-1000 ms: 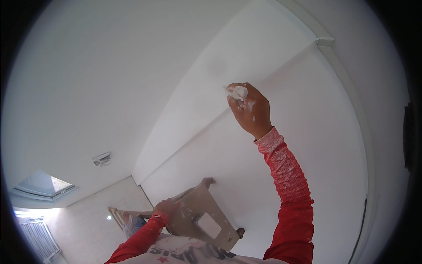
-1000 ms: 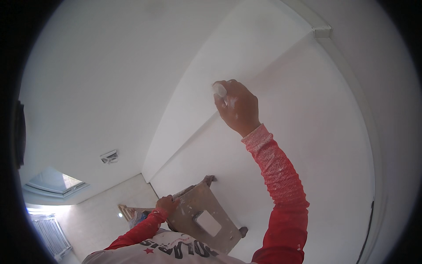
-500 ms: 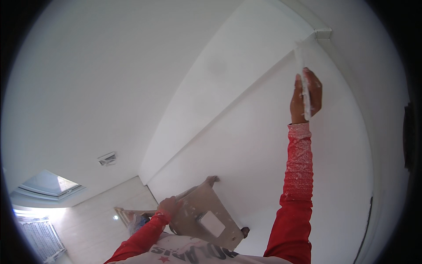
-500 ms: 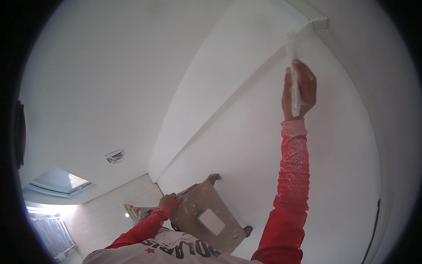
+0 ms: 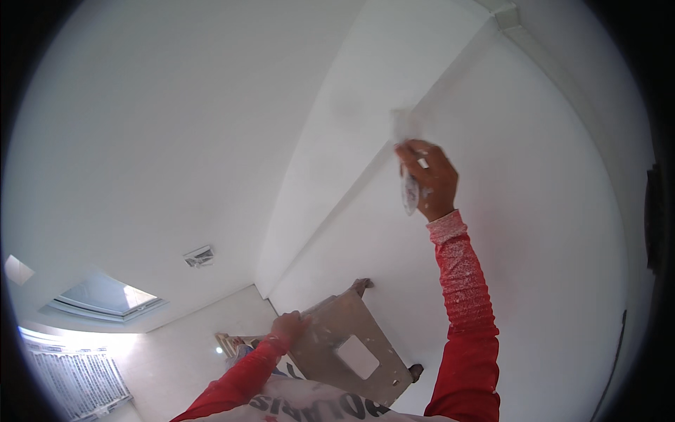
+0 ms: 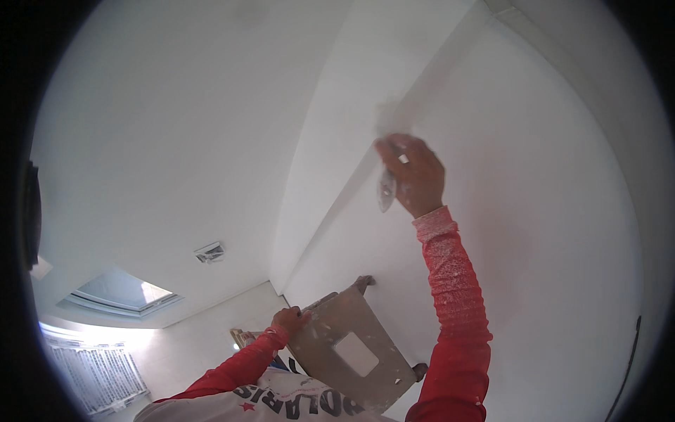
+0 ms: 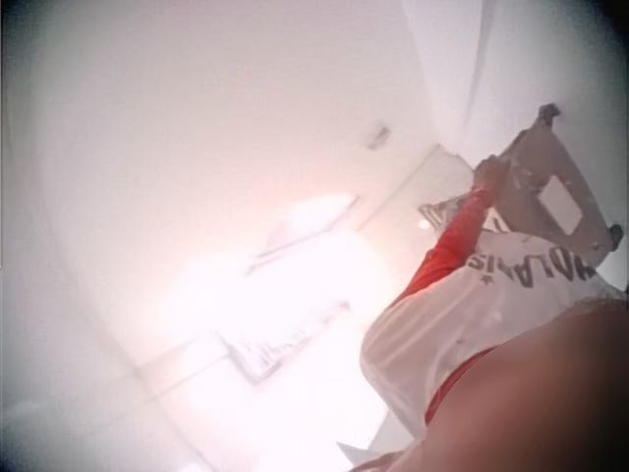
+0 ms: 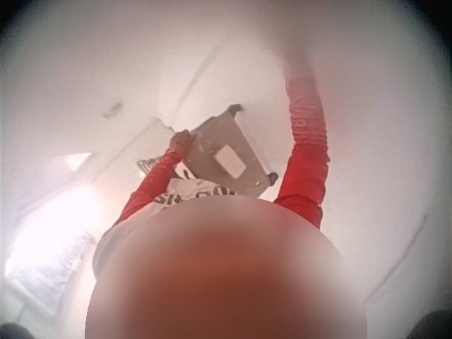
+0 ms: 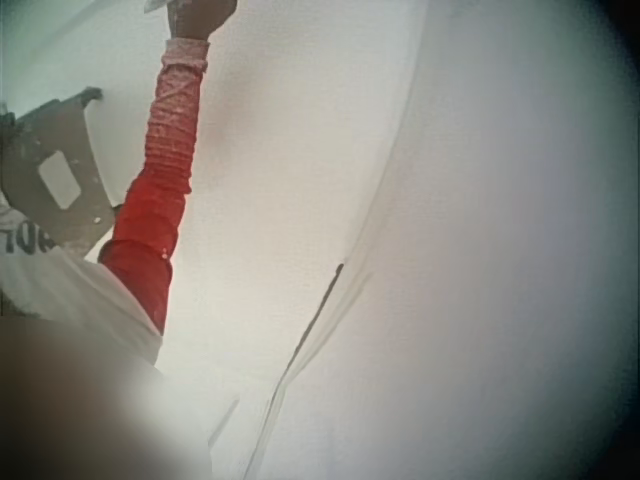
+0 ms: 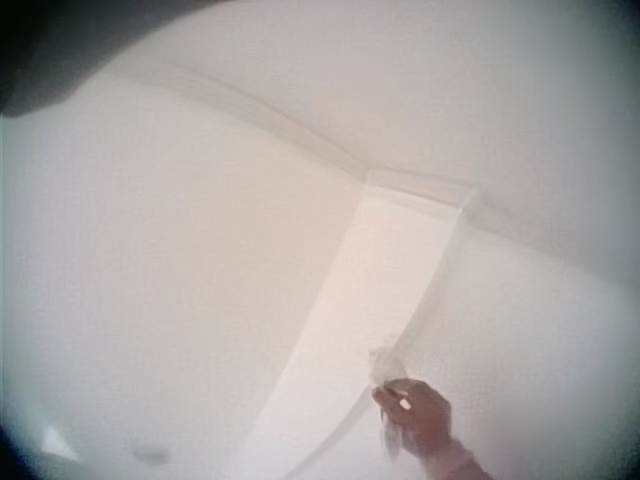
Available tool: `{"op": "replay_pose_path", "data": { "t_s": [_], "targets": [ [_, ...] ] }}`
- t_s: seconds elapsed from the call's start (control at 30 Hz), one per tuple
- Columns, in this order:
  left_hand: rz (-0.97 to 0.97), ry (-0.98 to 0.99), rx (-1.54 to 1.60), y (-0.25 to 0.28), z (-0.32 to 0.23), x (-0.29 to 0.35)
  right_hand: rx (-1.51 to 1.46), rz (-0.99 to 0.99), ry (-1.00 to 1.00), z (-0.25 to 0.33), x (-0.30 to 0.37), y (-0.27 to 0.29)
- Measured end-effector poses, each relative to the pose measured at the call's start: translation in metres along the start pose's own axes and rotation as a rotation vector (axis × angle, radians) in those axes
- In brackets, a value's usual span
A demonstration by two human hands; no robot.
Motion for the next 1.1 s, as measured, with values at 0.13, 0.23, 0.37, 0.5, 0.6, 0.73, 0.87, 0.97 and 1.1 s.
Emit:
{"op": "replay_pose_path", "data": {
  "t_s": [0.13,0.23,0.37,0.5,0.6,0.73,0.87,0.97,1.1],
  "targets": [
    [0.023,0.027,-0.025,0.001,-0.002,0.0,-0.558,0.306,-0.243,0.035,0.063,-0.032],
    [-0.041,0.046,-0.05,0.001,-0.004,-0.001,-0.905,0.377,-0.587,0.065,0.142,-0.039],
    [-0.04,0.022,-0.071,-0.004,-0.005,-0.003,-0.35,0.258,-0.422,0.11,0.229,0.001],
    [-0.087,-0.003,-0.092,-0.004,-0.01,-0.002,-1.234,0.189,-1.588,0.114,0.344,0.021],
    [-0.091,0.005,-0.094,-0.003,-0.018,-0.002,-1.407,0.074,-1.789,0.108,0.388,0.052],
    [-0.058,0.045,-0.071,0.0,-0.027,0.0,-1.125,0.075,-1.682,0.072,0.419,0.092],
    [-0.115,-0.022,-0.176,0.005,-0.04,-0.003,-0.835,-0.002,-1.435,0.062,0.439,0.134],
    [-0.127,-0.026,-0.216,-0.004,-0.045,-0.014,-0.373,-0.041,-1.239,0.059,0.45,0.171],
    [-0.122,-0.159,-0.178,-0.021,-0.039,-0.044,-1.077,-0.449,-1.906,0.058,0.503,0.175]
  ]
}}
Point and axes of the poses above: each hand's wrist, its own x-axis away from the middle knuckle, its own y-axis out of the back of the hand, z = x × y, the point moved 6 cm from there along -x, towards the middle knuckle, and after that the axes turned 12 degrees about -y, right-handed, at the moved point
